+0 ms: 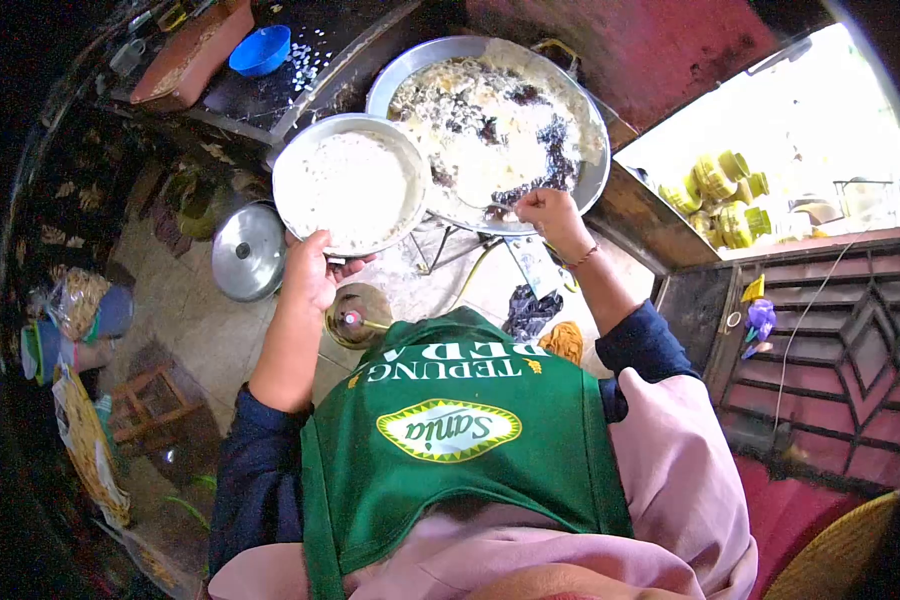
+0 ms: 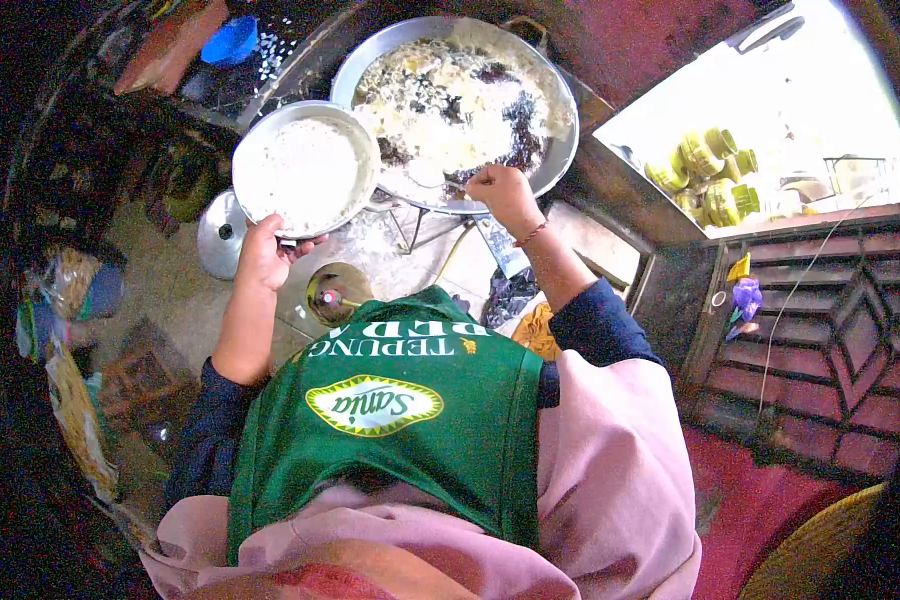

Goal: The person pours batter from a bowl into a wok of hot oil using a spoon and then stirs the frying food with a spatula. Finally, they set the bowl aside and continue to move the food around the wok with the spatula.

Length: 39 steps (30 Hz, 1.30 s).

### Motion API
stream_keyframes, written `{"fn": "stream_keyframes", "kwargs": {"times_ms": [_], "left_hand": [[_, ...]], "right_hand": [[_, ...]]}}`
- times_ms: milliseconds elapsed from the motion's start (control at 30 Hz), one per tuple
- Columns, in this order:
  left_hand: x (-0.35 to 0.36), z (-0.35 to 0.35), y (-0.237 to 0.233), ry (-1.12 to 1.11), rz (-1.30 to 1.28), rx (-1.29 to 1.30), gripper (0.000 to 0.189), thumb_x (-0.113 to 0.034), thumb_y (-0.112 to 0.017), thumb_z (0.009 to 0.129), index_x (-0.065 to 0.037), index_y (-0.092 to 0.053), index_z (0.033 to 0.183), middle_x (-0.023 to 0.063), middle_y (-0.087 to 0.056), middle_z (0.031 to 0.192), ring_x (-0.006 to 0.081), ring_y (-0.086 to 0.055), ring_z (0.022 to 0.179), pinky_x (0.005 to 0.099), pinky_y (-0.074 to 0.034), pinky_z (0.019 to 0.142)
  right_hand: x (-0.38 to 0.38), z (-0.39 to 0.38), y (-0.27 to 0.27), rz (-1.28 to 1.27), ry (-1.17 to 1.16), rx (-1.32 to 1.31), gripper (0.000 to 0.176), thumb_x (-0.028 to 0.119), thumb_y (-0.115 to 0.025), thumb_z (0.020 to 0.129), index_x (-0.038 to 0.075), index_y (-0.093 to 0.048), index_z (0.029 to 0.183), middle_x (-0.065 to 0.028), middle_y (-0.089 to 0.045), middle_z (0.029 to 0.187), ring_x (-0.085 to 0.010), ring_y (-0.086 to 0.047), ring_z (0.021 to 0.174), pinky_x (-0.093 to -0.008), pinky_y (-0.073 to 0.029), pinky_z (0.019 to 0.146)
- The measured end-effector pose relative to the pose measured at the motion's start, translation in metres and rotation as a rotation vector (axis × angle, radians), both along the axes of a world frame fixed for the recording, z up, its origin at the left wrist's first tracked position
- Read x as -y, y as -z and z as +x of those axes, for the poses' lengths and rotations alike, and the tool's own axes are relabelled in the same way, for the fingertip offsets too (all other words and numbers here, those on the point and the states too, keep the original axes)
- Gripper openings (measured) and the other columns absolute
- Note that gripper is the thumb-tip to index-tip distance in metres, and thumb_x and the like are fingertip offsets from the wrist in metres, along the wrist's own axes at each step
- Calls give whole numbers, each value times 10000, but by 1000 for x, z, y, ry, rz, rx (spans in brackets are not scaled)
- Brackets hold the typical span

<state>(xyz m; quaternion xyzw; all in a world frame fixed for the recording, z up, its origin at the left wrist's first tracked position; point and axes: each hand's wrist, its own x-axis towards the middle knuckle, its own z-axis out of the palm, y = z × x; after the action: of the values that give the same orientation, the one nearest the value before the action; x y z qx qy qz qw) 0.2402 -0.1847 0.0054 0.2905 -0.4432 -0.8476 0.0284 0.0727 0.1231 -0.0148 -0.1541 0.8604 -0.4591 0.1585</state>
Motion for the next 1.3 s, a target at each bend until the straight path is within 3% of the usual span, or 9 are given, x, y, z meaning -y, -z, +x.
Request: {"fn": "stream_keyframes", "kwargs": {"times_ms": [133,367,633,733,900,1000,1133,1200,1300], "left_hand": [[5,-4,-10,-24,-14,-18,494,-171,-446,767,33,-356,1208,220,-576,1004,366,-624,742,273,-524,480],[11,-3,-12,-12,-47,23,458,-176,-428,795,20,-372,1205,198,-570,1043,372,-620,782,265,-527,493],[-9,-4,-16,67,-10,46,463,-188,-427,798,4,-364,1215,189,-578,1029,365,-623,767,274,-525,499],[-25,-8,-17,98,-12,63,464,-174,-431,783,2,-361,1207,185,-578,1018,353,-627,743,284,-525,492],[-56,-11,-8,114,-18,84,417,-161,-441,772,-2,-418,1157,172,-592,979,310,-632,743,301,-526,496],[-72,-15,-1,114,-56,111,367,-165,-448,781,-12,-489,1112,139,-610,961,258,-630,762,314,-528,521],[-90,-18,-3,146,7,117,383,-132,-460,754,-37,-436,1124,155,-585,955,257,-624,722,333,-540,494],[-94,-20,2,211,83,129,479,-112,-456,728,-93,-323,1188,185,-543,981,282,-620,712,336,-547,484],[-114,-19,-6,149,-24,118,386,-123,-466,738,-28,-438,1111,144,-576,936,259,-621,690,337,-543,476]], "right_hand": [[-39,-2,41,222,49,-124,160,178,-631,690,30,-635,750,-111,-612,638,-157,-579,583,-291,-454,573],[-113,-3,29,218,114,-210,157,182,-637,678,32,-624,723,-112,-608,640,-182,-596,593,-292,-467,586],[-65,1,50,363,92,-199,155,206,-567,717,66,-626,751,-167,-609,720,-334,-599,694,-375,-476,629],[-54,4,22,509,173,-273,142,190,-546,741,61,-598,771,-168,-609,731,-337,-599,707,-382,-477,633],[-11,33,-76,189,-11,-511,107,170,-525,768,74,-572,774,-133,-608,727,-311,-598,702,-394,-473,627],[9,41,-80,391,-275,-564,118,176,-513,750,85,-587,763,-106,-607,713,-294,-601,681,-395,-479,618],[-2,27,-75,246,-297,-313,135,210,-560,713,84,-603,738,-107,-612,687,-287,-604,676,-380,-487,621],[-9,19,-76,213,-194,-536,127,203,-564,729,84,-596,759,-120,-609,710,-290,-602,670,-370,-486,605],[-13,6,-66,295,-169,-723,127,193,-565,735,73,-592,765,-124,-608,721,-295,-600,667,-368,-485,599]]}}
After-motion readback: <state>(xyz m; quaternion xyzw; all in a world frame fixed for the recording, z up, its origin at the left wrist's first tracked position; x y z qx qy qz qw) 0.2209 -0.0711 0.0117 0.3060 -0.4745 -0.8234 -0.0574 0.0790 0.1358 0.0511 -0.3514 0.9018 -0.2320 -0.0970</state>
